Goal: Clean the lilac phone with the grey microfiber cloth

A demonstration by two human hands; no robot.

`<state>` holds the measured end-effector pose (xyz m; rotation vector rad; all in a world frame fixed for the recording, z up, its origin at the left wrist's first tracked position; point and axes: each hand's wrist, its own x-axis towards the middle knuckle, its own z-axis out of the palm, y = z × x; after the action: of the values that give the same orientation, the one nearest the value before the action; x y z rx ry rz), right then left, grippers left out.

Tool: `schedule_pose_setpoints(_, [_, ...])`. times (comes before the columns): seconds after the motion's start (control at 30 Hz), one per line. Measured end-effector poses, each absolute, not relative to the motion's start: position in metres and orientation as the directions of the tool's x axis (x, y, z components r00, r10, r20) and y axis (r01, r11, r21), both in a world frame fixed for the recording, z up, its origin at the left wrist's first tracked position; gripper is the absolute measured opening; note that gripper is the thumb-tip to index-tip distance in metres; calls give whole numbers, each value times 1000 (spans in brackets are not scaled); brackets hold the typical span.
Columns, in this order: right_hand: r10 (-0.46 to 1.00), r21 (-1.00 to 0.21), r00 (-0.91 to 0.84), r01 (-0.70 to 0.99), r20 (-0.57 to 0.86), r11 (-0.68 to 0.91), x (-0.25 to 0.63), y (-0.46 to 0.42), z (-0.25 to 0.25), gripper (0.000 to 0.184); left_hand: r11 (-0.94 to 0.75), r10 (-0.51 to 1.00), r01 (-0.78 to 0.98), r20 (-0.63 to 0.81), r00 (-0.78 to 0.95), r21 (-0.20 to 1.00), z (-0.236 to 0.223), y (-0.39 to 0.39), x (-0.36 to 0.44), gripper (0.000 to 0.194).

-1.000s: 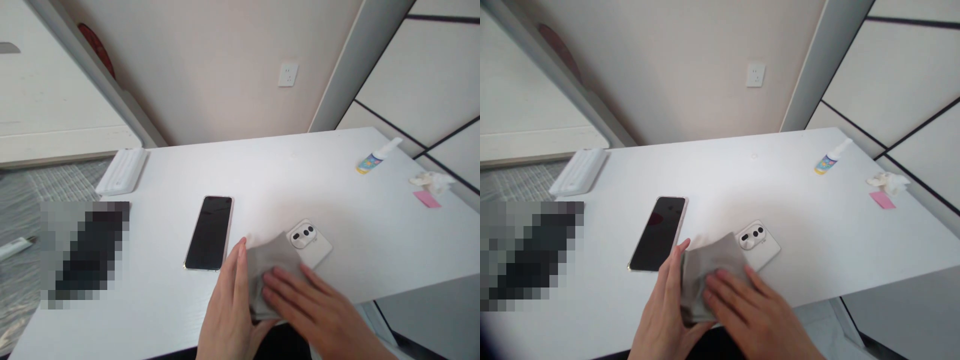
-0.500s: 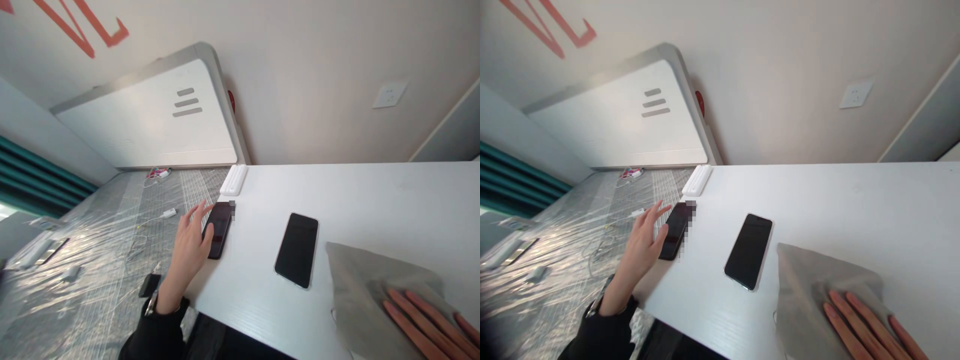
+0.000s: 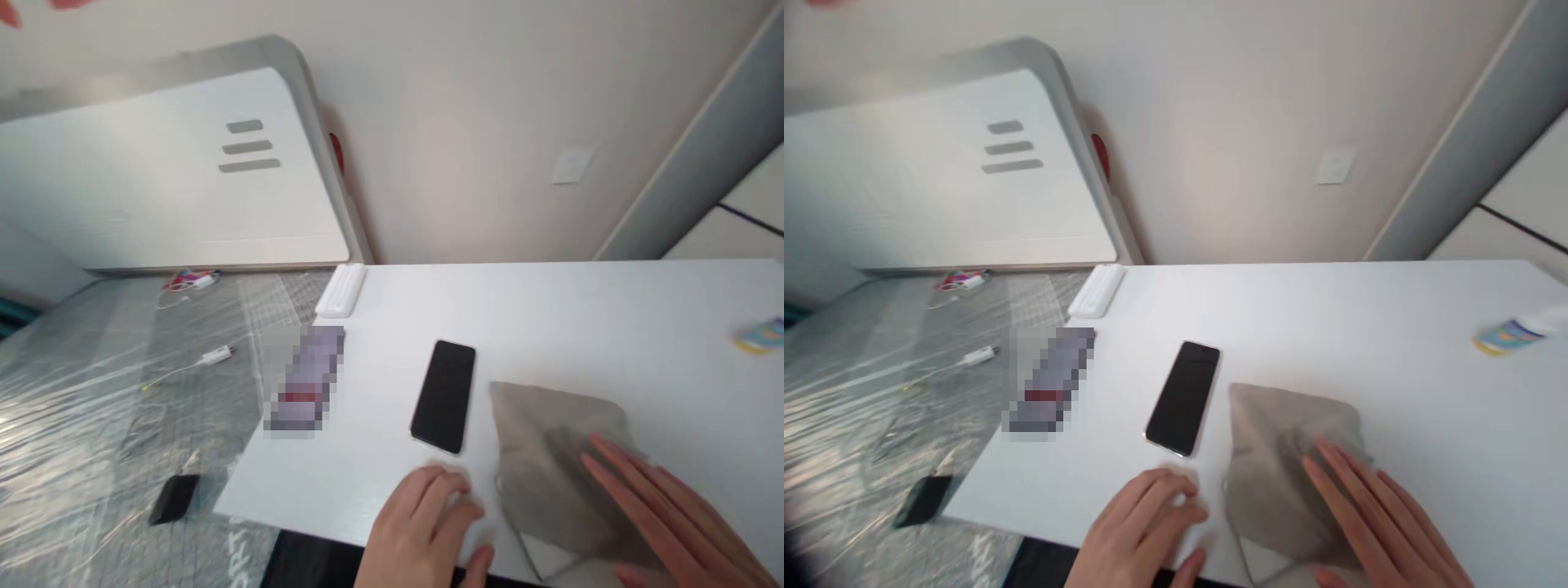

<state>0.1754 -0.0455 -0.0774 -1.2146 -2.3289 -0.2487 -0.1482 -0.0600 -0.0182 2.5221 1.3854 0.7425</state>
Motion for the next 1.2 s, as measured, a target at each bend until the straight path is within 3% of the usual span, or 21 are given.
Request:
schedule_pose_setpoints(0.07, [783, -45, -444, 858, 435, 512, 169, -52, -58, 64, -541, 827, 796, 341, 446, 272, -33, -66, -130, 30])
schedule_pose_setpoints(0.13, [831, -59, -394, 891, 393, 451, 164, -56, -48, 57, -556, 810, 809, 342, 477, 188, -41, -64, -122, 54])
schedule_pose_setpoints(0.2, [850, -91, -351, 905, 393, 416, 161, -59, -47, 51, -591, 786, 791, 335, 519, 160, -43, -57, -117, 73])
schedule_pose_setpoints(0.27, [847, -126, -325, 904, 422, 409, 161, -61, -50, 47, -614, 775, 771, 315, 548, 169, -42, -51, -111, 81])
schedule_pose_setpoints(0.4, [833, -198, -284, 888, 475, 415, 161, -62, -53, 39, -615, 780, 756, 314, 542, 223, -40, -45, -97, 79])
schedule_pose_setpoints(0.5, [852, -178, -304, 895, 425, 409, 156, -61, -47, 48, -594, 796, 758, 335, 505, 270, -42, -43, -90, 83])
schedule_pose_setpoints(0.57, [835, -103, -416, 872, 360, 479, 151, -61, -40, 58, -582, 807, 758, 328, 492, 294, -43, -43, -90, 87])
schedule_pose_setpoints(0.7, [657, -6, -697, 685, 286, 729, 153, -59, -29, 68, -549, 832, 768, 304, 464, 331, -43, -46, -94, 93])
schedule_pose_setpoints(0.83, [788, 23, -544, 827, 287, 562, 167, -56, -30, 70, -528, 847, 765, 282, 450, 367, -44, -47, -95, 91])
schedule_pose_setpoints(1.0, [655, -16, -693, 683, 301, 730, 161, -58, -32, 81, -520, 853, 767, 279, 442, 375, -43, -49, -94, 100])
schedule_pose_setpoints(1.13, [812, 1, -512, 846, 280, 533, 161, -57, -31, 89, -500, 866, 757, 272, 421, 421, -41, -50, -94, 97])
schedule_pose_setpoints(1.2, [752, -6, -593, 784, 287, 621, 159, -58, -32, 89, -502, 865, 757, 267, 426, 418, -42, -50, -93, 99])
